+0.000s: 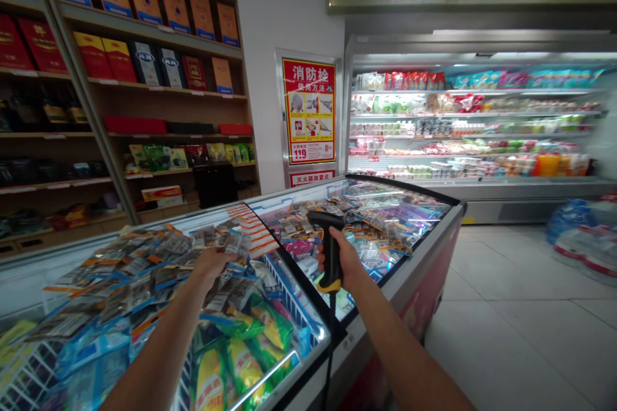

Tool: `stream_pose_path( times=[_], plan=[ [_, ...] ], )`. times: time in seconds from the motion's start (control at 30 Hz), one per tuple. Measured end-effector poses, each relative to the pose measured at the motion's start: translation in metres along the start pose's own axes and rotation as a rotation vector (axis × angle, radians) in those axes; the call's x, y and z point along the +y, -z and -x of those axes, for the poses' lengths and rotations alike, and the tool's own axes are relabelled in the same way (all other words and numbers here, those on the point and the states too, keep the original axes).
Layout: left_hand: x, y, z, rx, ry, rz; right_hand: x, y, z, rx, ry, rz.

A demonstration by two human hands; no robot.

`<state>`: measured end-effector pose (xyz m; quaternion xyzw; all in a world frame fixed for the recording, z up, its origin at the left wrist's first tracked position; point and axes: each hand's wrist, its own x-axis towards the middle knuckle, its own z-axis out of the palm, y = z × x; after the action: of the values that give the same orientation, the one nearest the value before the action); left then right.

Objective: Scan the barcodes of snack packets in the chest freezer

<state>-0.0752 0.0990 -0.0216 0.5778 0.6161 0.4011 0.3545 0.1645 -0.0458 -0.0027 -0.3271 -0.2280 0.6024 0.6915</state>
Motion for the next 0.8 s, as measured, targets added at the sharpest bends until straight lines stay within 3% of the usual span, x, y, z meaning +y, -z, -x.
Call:
stream_pose_path(
  times=[0.1,0.2,0.3,0.5,0.8],
  plan=[
    [0.010,-0.004,0.007,-0.034,0.039,0.336,-0.001,0.002,0.001,0.010,-0.001,-0.009],
    [0.022,-0.022,0.012,-0.095,0.035,0.476,0.000,0.002,0.002,0.005,-0.010,-0.001],
    [0.031,-0.048,0.015,-0.171,0.025,0.455,0.000,0.001,0.003,-0.014,-0.011,0.023],
    [0.042,-0.094,0.017,-0.209,0.019,0.297,-0.006,0.000,0.007,-0.055,-0.012,0.035],
    [0.047,-0.123,0.015,-0.186,-0.037,0.204,-0.011,0.002,0.008,-0.054,-0.022,0.032]
  ],
)
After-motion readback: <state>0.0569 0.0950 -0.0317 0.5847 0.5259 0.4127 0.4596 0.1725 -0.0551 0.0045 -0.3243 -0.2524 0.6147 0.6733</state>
